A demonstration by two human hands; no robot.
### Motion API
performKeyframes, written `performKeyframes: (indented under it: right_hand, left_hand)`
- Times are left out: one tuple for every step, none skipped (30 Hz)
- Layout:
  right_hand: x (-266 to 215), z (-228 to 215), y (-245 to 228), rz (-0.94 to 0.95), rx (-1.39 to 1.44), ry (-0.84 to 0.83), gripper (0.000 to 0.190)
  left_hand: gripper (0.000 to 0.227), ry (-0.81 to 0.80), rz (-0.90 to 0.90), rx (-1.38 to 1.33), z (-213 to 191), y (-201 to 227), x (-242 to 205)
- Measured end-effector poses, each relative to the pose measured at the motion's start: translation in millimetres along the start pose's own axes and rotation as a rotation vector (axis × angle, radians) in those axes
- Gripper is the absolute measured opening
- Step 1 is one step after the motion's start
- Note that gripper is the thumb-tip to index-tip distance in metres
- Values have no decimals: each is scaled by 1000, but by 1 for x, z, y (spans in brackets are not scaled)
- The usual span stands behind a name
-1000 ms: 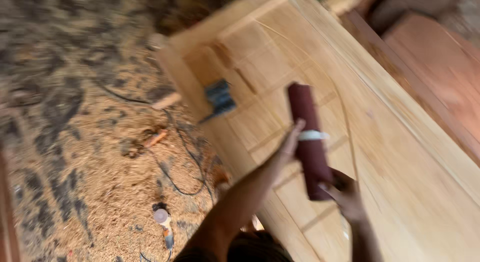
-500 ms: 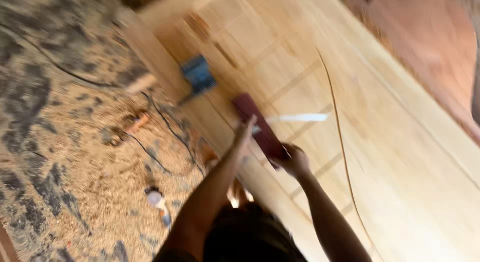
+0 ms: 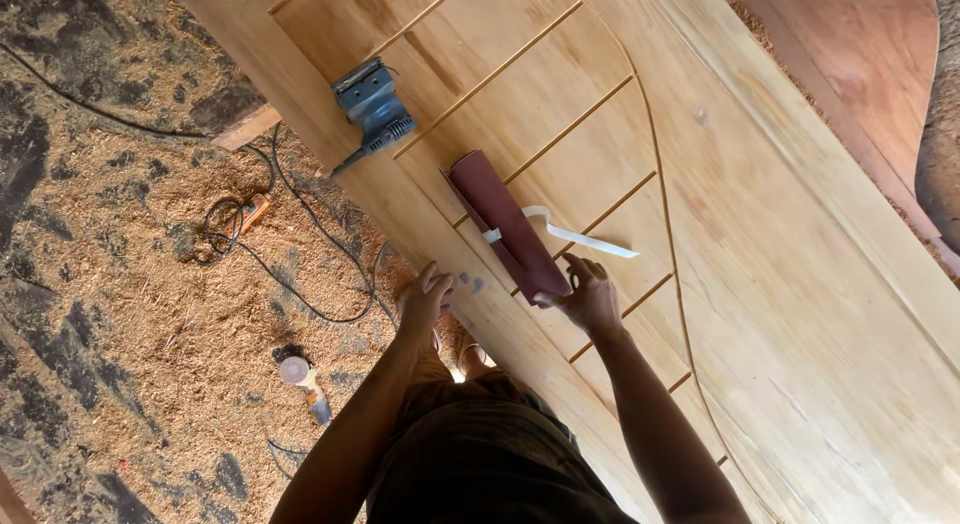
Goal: The person prepares a sanding sheet by cutting it to size and attaching it to an orbital sander. They then sand the surface of a large wooden panel with carved grooves.
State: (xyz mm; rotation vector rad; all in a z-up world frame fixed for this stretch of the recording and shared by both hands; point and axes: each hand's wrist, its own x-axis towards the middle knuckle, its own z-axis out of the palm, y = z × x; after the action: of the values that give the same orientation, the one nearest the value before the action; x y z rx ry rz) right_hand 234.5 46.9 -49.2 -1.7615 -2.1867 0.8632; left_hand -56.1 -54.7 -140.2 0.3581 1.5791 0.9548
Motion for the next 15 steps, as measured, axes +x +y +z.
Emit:
performKeyframes:
  right_hand:
    - [-2,2,7,-24,1,56,66]
    - [-4,3,16,-48,3,112,55]
    - [-2,6,26,-39,-39,126,49]
    - [-1,8,36,-30,-81,141,43]
    - [3,11,46,-26,-123,153,38]
    - [5,15,54,-69,-189,162,40]
    - [1,17,61,-119,-255,170,42]
    - [-8,19,68,-170,-319,180,44]
    - [-7,23,72,-170,-306,128,45]
    - [-10,25,75,-170,-295,75,46]
    - [-5,28,74,-163,-273,54,52]
    - [1,30,74,-156,-252,32,58]
    - [-2,31,75,-54,-209,33,55]
    - [-3,33,75,49,-167,31,52]
    - [-5,32,74,81,-203,31,54]
  left_hand:
    - [71,-27,-3,-17,-3,-7,-2]
    - [70,-55,-6,-33,-6,-14,-4]
    - [69,-64,-19,-15,-8,-18,-3]
    - [67,-73,-32,3,-8,-23,-3]
    - [66,-77,-45,18,-8,-27,-4]
    - [63,-82,-53,28,-8,-32,-4]
    - [61,-79,-59,33,-8,-38,-7]
    - [58,-77,-65,39,-7,-46,-10]
    - [55,-73,-9,93,-7,-52,-10]
    - [52,-67,46,149,-8,-59,-10]
    - [49,-48,105,204,-12,-63,-7]
    - [46,-98,150,153,-17,-67,-3]
    - [44,-149,190,102,-20,-74,-4]
    - [42,-200,232,53,-27,-79,-4]
    - [42,-152,259,128,-35,-83,-5]
